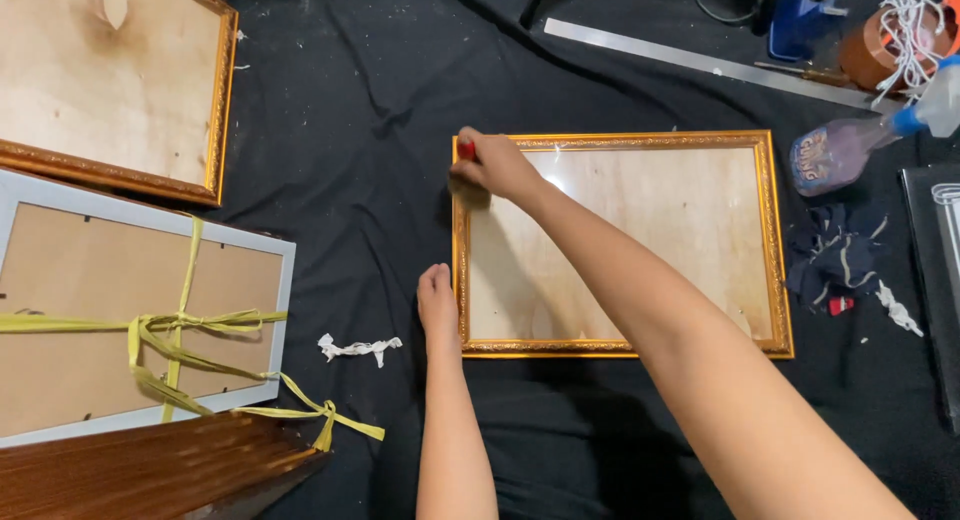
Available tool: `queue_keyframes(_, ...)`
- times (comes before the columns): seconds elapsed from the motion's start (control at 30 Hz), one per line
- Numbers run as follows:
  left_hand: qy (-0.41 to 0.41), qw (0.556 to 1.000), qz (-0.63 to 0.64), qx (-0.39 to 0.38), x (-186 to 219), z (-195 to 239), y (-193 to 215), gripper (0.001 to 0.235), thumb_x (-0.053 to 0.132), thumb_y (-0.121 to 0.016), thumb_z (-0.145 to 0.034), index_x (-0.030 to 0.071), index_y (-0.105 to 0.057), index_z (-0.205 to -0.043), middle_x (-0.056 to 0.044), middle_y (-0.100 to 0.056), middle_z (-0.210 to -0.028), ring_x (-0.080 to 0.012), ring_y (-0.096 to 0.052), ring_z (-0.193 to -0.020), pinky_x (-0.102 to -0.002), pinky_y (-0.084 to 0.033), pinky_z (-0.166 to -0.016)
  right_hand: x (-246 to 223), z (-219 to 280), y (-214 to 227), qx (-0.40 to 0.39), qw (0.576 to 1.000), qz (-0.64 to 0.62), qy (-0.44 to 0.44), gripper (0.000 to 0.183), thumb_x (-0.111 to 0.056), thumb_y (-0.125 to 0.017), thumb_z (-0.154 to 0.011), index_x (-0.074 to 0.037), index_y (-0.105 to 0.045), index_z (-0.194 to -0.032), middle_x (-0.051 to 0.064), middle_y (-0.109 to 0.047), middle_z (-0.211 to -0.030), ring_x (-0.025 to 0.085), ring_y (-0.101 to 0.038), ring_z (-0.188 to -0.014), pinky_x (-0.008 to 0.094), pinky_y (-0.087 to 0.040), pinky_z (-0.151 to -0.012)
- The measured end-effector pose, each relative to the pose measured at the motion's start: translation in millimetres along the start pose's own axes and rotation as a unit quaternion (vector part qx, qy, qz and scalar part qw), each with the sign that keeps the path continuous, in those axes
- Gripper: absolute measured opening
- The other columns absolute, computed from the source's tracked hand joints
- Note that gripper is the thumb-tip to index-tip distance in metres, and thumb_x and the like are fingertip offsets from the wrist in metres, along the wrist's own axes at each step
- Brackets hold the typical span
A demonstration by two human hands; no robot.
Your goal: The person cleans a gold picture frame by brushing its surface, spraying a cleaning solution, and wiping it with a cloth. The frame is placed on a black cloth on the floor.
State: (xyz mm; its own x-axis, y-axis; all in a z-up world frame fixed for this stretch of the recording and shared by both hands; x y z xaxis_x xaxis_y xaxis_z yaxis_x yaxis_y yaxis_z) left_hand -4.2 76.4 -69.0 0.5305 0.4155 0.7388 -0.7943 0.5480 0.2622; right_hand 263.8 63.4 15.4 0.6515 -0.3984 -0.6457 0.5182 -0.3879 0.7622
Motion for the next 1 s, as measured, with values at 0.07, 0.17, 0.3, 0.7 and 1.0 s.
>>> queue_keyframes(0.07,0.004,0.999,-0.033,-0.026,9,8,-4,0.059,0.052,-0.057,-0.097,0.015,-0.056,-0.143,-0.010,-0.050,-0.151,-0.0292,-0.040,-0.145,-0.041,-0.031,-0.123,8,-13,5,0.031,0.999,0.034,-0.005,0.026,-0.035,-0.071,-0.096,-0.022,-0.051,-0.106,0.008,-0.068,-0.093,0.037,-0.071,-0.095,0.048,-0.056,-0.086)
queue_keyframes(0.17,0.020,0.995,-0.073,-0.062,16,20,-7,0.067,0.058,-0.047,-0.100,0.016,-0.046,-0.152,-0.011,-0.042,-0.158,-0.0293,-0.034,-0.149,-0.041,-0.026,-0.125,24,-5,-2,0.048,0.997,0.059,0.002,0.023,-0.031,-0.068,-0.098,-0.025,-0.049,-0.109,0.004,-0.063,-0.100,0.033,-0.071,-0.096,0.045,-0.058,-0.086)
queue_keyframes(0.3,0.032,0.987,-0.116,-0.110,31,44,-8,0.075,0.064,-0.036,-0.101,0.019,-0.030,-0.161,-0.011,-0.033,-0.164,-0.0302,-0.029,-0.152,-0.045,-0.023,-0.126,-17,60,1,-0.004,0.997,0.059,0.052,0.028,-0.027,-0.070,-0.095,-0.022,-0.050,-0.113,0.011,-0.065,-0.104,0.038,-0.071,-0.099,0.051,-0.059,-0.086)
queue_keyframes(0.7,-0.009,0.932,-0.327,-0.157,37,45,-24,0.080,0.064,-0.022,-0.103,0.013,-0.014,-0.164,-0.011,-0.010,-0.171,-0.0296,-0.007,-0.158,-0.057,-0.004,-0.126,-6,202,7,-0.251,0.953,-0.164,-0.046,0.028,-0.046,-0.068,-0.096,-0.018,-0.063,-0.096,0.004,-0.080,-0.076,0.026,-0.078,-0.086,0.044,-0.058,-0.083)
queue_keyframes(1.0,-0.035,0.926,-0.333,-0.176,40,57,-27,0.083,0.061,-0.029,-0.103,0.008,-0.008,-0.164,-0.014,-0.001,-0.172,-0.0334,0.001,-0.158,-0.062,-0.007,-0.124,84,62,103,0.087,0.992,0.080,-0.039,0.019,-0.031,-0.072,-0.102,-0.021,-0.056,-0.105,-0.001,-0.069,-0.094,0.024,-0.072,-0.094,0.038,-0.056,-0.088)
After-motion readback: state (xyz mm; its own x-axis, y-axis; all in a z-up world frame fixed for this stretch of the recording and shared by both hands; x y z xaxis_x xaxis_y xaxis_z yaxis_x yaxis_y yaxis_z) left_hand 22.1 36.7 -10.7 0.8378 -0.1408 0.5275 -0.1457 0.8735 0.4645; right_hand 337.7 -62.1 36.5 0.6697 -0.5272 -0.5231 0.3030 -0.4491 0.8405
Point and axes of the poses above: each hand's wrist, its own z-axis away from the middle knuckle, its own y-axis out of the back of the hand, x = y × z, the point moved 6 cm from there along -z, towards the middle knuckle
